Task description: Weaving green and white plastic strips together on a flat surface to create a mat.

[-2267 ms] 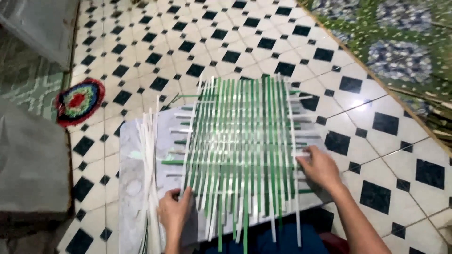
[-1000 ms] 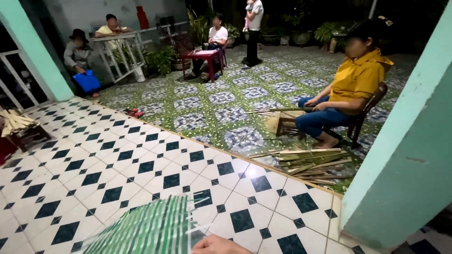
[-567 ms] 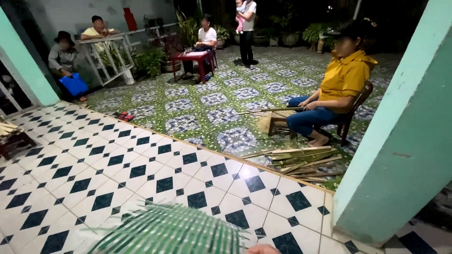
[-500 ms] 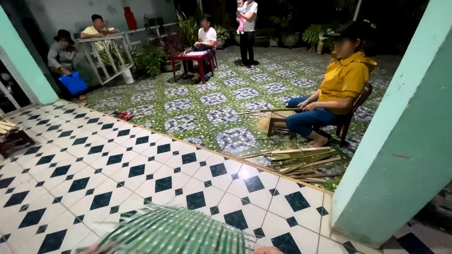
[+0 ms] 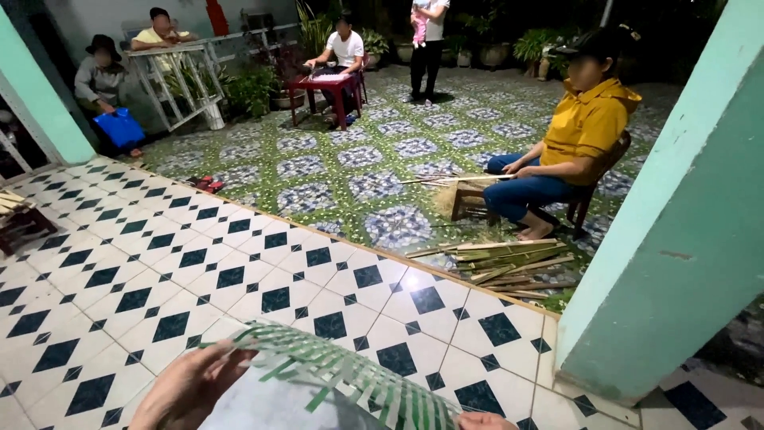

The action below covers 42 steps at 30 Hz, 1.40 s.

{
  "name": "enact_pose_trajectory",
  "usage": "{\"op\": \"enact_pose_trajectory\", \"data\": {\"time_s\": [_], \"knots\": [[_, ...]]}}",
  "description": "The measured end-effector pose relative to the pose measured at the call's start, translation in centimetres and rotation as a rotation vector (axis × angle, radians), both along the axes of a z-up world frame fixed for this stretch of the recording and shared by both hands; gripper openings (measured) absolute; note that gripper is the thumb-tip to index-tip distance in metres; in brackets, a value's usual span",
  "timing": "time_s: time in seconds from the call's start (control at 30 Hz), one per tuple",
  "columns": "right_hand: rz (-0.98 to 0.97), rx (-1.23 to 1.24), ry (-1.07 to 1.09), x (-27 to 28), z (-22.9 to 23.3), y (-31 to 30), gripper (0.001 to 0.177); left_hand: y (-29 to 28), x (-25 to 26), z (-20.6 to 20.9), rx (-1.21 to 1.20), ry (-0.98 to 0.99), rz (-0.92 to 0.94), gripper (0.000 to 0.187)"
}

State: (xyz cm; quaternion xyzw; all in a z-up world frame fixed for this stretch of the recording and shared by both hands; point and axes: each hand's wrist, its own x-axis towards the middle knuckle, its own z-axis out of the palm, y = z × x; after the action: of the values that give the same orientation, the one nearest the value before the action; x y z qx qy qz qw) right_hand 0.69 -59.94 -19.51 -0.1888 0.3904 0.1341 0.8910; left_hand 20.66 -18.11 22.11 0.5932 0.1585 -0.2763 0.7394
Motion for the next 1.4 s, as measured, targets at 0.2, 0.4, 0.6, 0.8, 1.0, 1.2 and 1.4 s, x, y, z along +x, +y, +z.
{"op": "enact_pose_trajectory", "data": {"time_s": [0.2,0.4,0.6,0.8,1.0,1.2,1.4], "knots": [[-0.010,-0.103,-0.076,-1.4,8.3,3.6,0.042,-0.6,0.9,-1.0,-0.002,-0.010,-0.015,0.029],[0.003,-0.240,-0.130,-0.7,9.4,5.7,0.030,0.3,-0.1,0.6,-0.020,0.034,0.027,0.029],[0.084,-0.510,-0.281,-0.3,10.5,9.8,0.034,8.6,0.6,-4.2,-0.027,-0.188,0.125,0.019],[0.321,-0.774,-0.372,2.3,14.6,19.1,0.025,22.1,-4.0,-8.5,0.034,-0.128,0.367,0.029],[0.798,-0.851,-0.551,2.9,13.7,26.8,0.035,32.2,-8.3,-14.4,0.149,0.049,0.320,0.022],[1.026,-0.531,-0.163,1.2,14.4,29.8,0.027,33.9,-8.5,-16.8,0.715,0.240,0.365,0.054],[1.756,-1.675,-0.612,2.4,20.1,27.3,0.057,26.5,-5.4,-28.1,1.330,-0.754,0.116,0.057]]}}
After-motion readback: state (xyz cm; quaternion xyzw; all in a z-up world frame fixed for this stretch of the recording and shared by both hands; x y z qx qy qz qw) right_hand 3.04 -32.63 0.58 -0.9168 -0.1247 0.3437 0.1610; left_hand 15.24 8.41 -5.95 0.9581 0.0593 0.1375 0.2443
